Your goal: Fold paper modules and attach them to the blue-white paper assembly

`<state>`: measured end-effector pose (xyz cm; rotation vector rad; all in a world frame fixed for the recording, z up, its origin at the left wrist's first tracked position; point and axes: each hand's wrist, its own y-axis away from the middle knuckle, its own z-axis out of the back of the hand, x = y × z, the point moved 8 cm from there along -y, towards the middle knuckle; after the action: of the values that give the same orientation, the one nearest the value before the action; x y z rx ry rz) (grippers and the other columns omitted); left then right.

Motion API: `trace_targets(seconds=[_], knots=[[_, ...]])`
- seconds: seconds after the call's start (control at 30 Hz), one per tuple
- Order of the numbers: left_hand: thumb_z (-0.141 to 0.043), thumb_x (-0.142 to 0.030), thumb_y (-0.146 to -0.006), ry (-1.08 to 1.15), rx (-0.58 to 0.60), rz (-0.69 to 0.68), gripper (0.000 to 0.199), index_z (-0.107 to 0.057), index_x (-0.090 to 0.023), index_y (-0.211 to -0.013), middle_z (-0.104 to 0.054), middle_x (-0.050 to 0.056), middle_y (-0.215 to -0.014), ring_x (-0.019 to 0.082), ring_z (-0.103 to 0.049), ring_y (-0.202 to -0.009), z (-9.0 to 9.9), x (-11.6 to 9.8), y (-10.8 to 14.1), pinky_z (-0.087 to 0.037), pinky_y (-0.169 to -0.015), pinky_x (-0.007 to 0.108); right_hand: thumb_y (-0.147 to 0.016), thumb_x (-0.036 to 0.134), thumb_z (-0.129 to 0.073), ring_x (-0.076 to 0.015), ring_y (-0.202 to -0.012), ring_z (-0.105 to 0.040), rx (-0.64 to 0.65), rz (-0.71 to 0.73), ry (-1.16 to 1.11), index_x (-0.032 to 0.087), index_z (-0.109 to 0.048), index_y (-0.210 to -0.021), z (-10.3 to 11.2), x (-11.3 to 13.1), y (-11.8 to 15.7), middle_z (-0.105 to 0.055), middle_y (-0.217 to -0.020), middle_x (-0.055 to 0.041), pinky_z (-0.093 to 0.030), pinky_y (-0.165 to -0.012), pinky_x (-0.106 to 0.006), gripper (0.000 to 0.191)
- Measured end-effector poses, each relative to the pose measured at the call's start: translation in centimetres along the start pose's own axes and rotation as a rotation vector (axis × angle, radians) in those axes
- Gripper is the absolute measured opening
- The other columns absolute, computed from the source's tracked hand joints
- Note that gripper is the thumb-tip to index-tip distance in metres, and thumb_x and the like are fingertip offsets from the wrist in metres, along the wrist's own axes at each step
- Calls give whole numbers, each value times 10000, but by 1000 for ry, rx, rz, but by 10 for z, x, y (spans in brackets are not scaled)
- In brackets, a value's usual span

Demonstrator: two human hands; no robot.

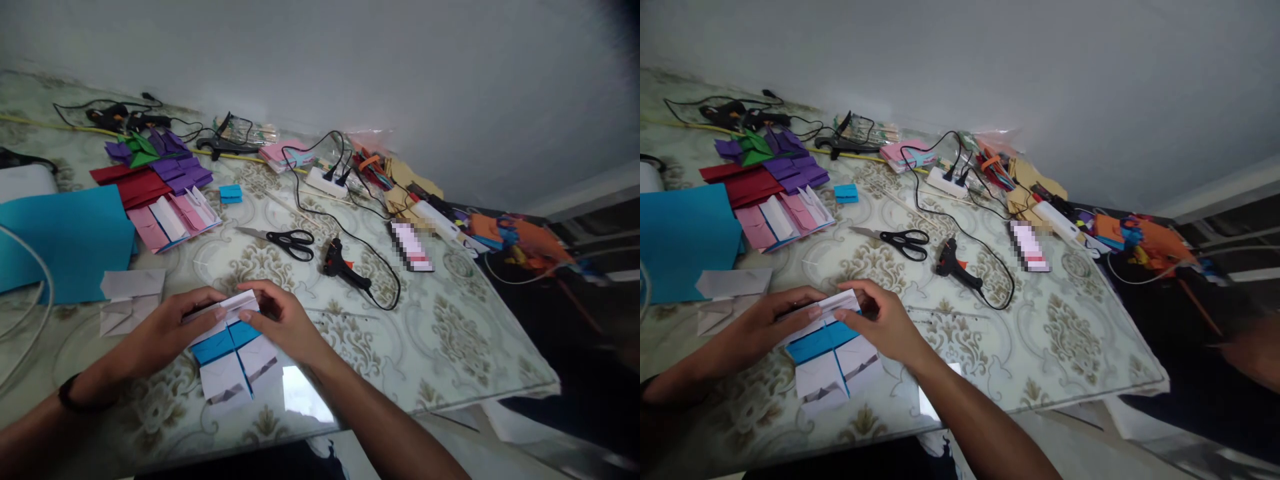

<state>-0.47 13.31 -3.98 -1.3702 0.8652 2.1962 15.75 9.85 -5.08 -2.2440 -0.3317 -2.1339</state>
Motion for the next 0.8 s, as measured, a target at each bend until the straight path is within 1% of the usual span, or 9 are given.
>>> trace_targets(seconds=[0.1, 0.3, 0.37, 0.43, 0.53, 0.67, 0.73, 0.8], knots=[[-541, -559, -1019, -28, -31, 11, 414, -745, -210, -1113, -790, 21, -961, 217, -714, -872, 2, 4, -1, -543, -725, 250, -864, 394, -819, -173, -843, -629, 4, 3, 15, 247, -715, -1253, 1, -1, 0, -685, -926, -4, -490, -777, -305, 429], [-515, -541, -1020, -138, -92, -10, 418, -761, -204, -996, -773, 1, -861, 198, -701, -784, 6, 7, 0, -514, -657, 235, -875, 407, -810, -185, -863, -629, 28, 11, 64, 261, -704, -1303, 1, -2, 0, -688, -966, -18, -506, -788, -322, 464], [-523, -528, -1012, -166, -111, -7, 405, -772, -208, -1003, -793, 1, -885, 207, -715, -804, 7, 7, 0, -525, -678, 242, -881, 405, -805, -184, -864, -626, 32, 16, 92, 267, -697, -1313, 1, -3, 0, -690, -975, -18, -510, -791, -320, 466], [-550, -526, -995, -172, -121, 1, 394, -785, -210, -1010, -817, 9, -950, 230, -737, -867, 7, 8, 0, -546, -729, 253, -890, 399, -796, -182, -858, -621, 37, 17, 121, 269, -688, -1325, 1, -4, 0, -688, -973, -17, -510, -786, -316, 467], [-602, -547, -962, -136, -121, 30, 391, -793, -214, -1039, -833, 20, -1013, 256, -755, -932, 7, 11, -1, -568, -779, 266, -895, 373, -788, -181, -866, -617, 39, 13, 150, 268, -678, -1333, 1, -5, 0, -688, -982, -18, -506, -783, -308, 463], [-625, -536, -947, -100, -111, 45, 375, -799, -219, -1045, -838, 17, -1000, 252, -764, -927, 6, 11, -1, -573, -783, 268, -881, 348, -796, -174, -863, -612, 35, -2, 158, 276, -670, -1337, 0, -7, 0, -690, -997, -13, -498, -768, -297, 479], [-608, -527, -962, -106, -91, 41, 367, -804, -224, -1031, -834, 11, -974, 239, -762, -906, 4, 10, -1, -561, -770, 265, -878, 365, -799, -166, -827, -605, 34, -18, 160, 274, -679, -1315, -1, -9, -1, -690, -965, -6, -486, -732, -286, 462], [-606, -531, -969, -101, -75, 35, 368, -808, -229, -1029, -832, 10, -967, 235, -758, -904, 0, 10, -1, -553, -770, 266, -886, 396, -788, -157, -773, -589, 33, -38, 160, 261, -708, -1244, -2, -12, -2, -683, -904, 4, -466, -684, -274, 391]])
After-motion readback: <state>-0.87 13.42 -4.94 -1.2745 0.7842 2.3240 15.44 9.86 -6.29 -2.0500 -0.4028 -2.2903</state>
